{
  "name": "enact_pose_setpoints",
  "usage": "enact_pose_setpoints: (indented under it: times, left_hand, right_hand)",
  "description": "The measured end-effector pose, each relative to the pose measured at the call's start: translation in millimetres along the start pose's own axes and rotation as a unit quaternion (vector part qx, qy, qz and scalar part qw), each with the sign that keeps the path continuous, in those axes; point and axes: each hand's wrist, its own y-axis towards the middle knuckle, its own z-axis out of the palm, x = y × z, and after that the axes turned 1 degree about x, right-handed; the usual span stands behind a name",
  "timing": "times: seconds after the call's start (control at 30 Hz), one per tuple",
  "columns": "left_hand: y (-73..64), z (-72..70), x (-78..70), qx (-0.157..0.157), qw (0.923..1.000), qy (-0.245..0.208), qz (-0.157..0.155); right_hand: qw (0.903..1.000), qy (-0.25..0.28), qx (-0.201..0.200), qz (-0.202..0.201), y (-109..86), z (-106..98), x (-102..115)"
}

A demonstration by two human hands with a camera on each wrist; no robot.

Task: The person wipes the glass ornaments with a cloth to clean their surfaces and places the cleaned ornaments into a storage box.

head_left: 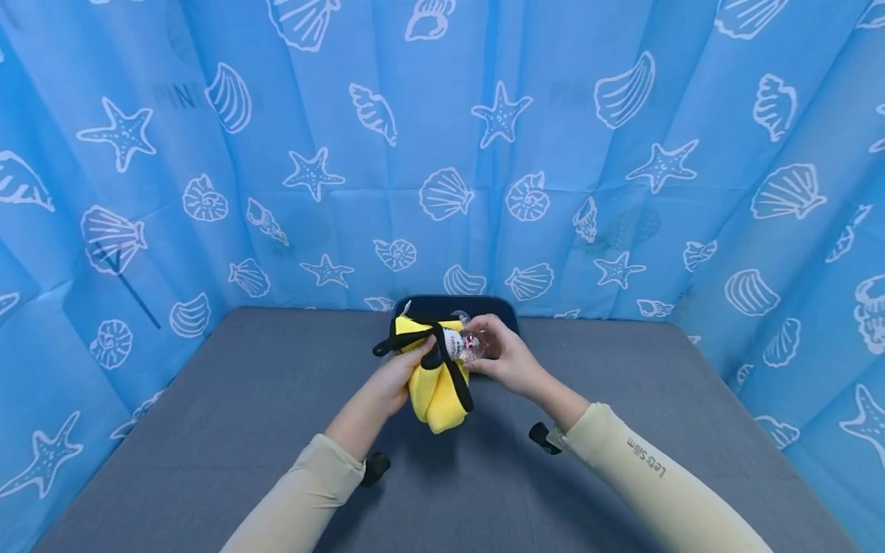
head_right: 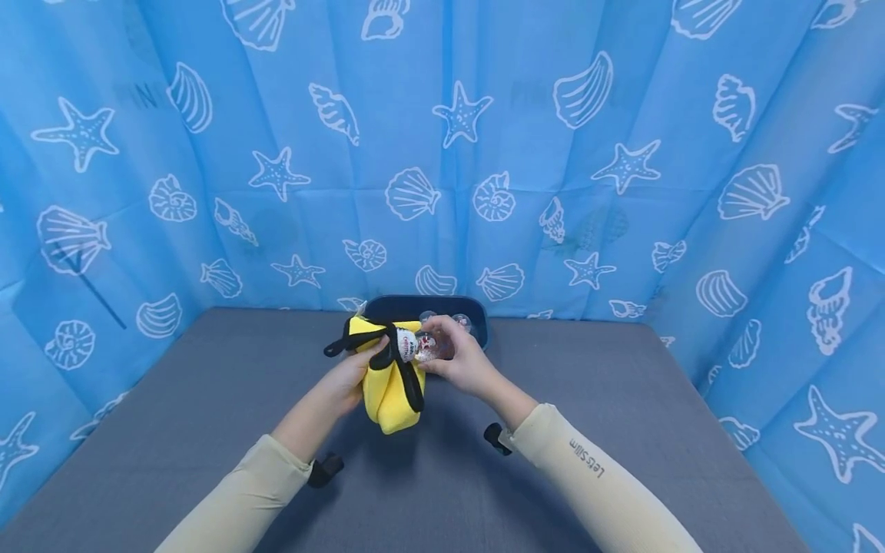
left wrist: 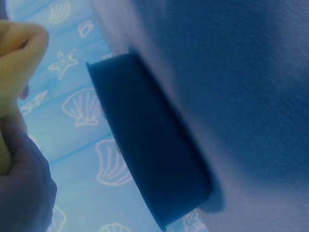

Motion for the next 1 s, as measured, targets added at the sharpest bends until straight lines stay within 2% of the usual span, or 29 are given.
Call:
enact_pose_setpoints:
  times: [0.1, 0.2, 0.27, 0.37, 0.43, 0.5, 0.6, 0.67, 0.77, 0.87, 1.0]
  left_hand:
    - [-1.2, 0.4, -2.3, -0.010, 0.9998, -0.012, -0.009]
    - [-3.0, 0.9, -4.3, 0.002, 0.9996, -0.029, 0.002]
    - [-4.1, 1.4, -5.8, -0.003, 0.9991, -0.041, 0.007]
    - [-5.2, 1.5, -7.6, 0.000, 0.9988, -0.048, 0.004]
    - [-6.6, 1.9, -8.4, 0.000, 0.9995, -0.031, 0.002]
    - [-7.6, 2.0, -8.5, 0.012, 0.9999, 0.003, 0.004]
    - [-8.8, 2.3, -7.5, 0.026, 0.9979, 0.058, 0.007]
    - [-8.9, 1.9, -6.2, 0.026, 0.9965, 0.078, 0.014]
    - [-8.6, 1.3, -4.1, 0.004, 0.9963, 0.085, 0.017]
    - [-7.6, 1.1, -2.4, -0.020, 0.9966, 0.077, 0.019]
    - [-6.0, 0.0, -0.8, -0.028, 0.9967, 0.073, 0.022]
  right_hand:
    - [0.9994, 0.033, 0.005, 0.008, -1.2, 0.3, -1.3]
    - [0.9971, 0.067, 0.001, 0.034, -2.5, -0.6, -1.8]
    - [0.9945, 0.090, -0.001, 0.054, -2.6, -2.0, -1.1]
    - [0.9918, 0.113, -0.002, 0.061, -2.5, -4.5, -0.8]
    - [0.9923, 0.112, -0.001, 0.053, -2.2, -6.1, -0.9]
    - [0.9945, 0.098, 0.004, 0.039, -2.2, -7.1, -1.0]
    - [0.9972, 0.070, 0.011, 0.021, -3.1, -8.4, -1.6]
    - [0.9979, 0.060, 0.019, 0.015, -3.8, -8.2, -0.9]
    - [0.9981, 0.056, 0.023, 0.015, -4.9, -6.9, 0.0]
    - [0.9966, 0.074, 0.022, 0.029, -5.6, -5.6, -0.3]
    - [0.9927, 0.111, 0.017, 0.046, -6.8, -5.4, -2.1]
